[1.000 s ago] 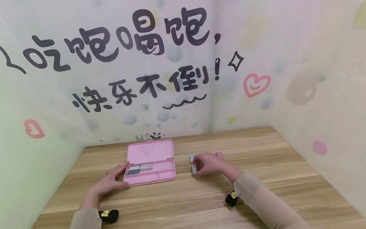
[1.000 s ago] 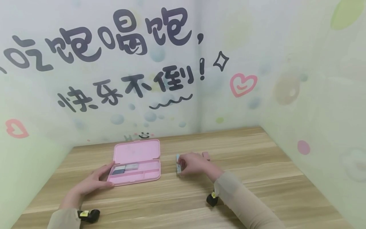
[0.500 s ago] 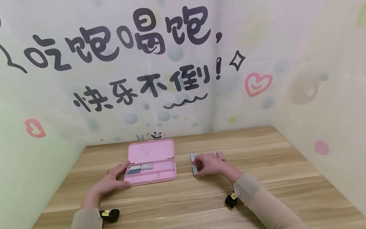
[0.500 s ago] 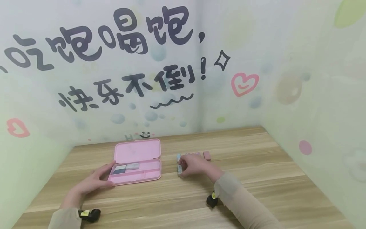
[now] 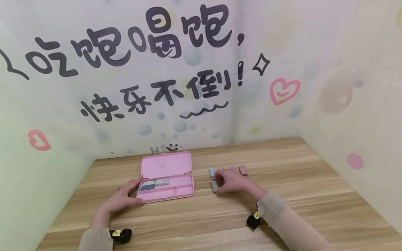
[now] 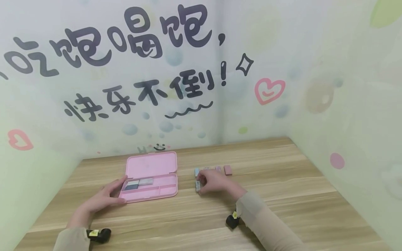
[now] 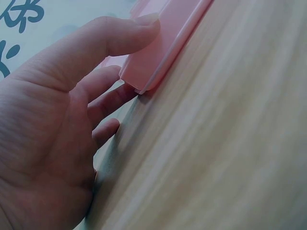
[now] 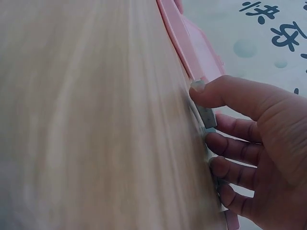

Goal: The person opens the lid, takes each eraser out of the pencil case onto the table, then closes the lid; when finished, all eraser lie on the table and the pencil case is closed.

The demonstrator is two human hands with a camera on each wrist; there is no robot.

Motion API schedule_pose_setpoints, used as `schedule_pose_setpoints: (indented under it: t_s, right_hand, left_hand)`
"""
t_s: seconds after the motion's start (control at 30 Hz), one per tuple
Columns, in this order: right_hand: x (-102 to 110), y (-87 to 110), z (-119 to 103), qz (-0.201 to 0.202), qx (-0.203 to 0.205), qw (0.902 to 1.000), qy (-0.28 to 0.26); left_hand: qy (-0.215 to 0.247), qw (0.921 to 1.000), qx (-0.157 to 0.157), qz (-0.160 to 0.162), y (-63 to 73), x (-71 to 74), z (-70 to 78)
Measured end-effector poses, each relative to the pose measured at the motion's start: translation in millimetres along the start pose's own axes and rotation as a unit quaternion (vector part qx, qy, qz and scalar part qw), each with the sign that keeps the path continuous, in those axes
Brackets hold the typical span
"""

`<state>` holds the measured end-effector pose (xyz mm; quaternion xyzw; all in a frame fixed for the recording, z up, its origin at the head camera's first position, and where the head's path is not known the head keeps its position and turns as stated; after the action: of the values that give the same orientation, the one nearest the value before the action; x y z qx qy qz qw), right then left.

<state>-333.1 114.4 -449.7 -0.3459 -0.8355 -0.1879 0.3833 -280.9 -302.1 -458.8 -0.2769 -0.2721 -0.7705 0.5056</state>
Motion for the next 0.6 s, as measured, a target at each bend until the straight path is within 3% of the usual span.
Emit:
schedule_pose_setpoints:
  t_s: [0.6]
  right_hand:
    - [0.2,1.1,0.0,-0.005,0.004,1.0,0.005]
  left_hand:
    - [-0.005,0.9999,-0.011,0.005,-0.5,0.6,0.1]
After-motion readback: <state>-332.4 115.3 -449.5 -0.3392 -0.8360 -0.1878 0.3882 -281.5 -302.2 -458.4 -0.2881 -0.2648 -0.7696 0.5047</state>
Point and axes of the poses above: each hand's wrist, its own y-axis away from the middle knuckle, its own x-axis out of the back of the hand, z = x × y, the point moved 3 cm from there along -y, towards the middle knuckle, and after that the axes turned 6 degrees about -z, right-handed, at the moved point
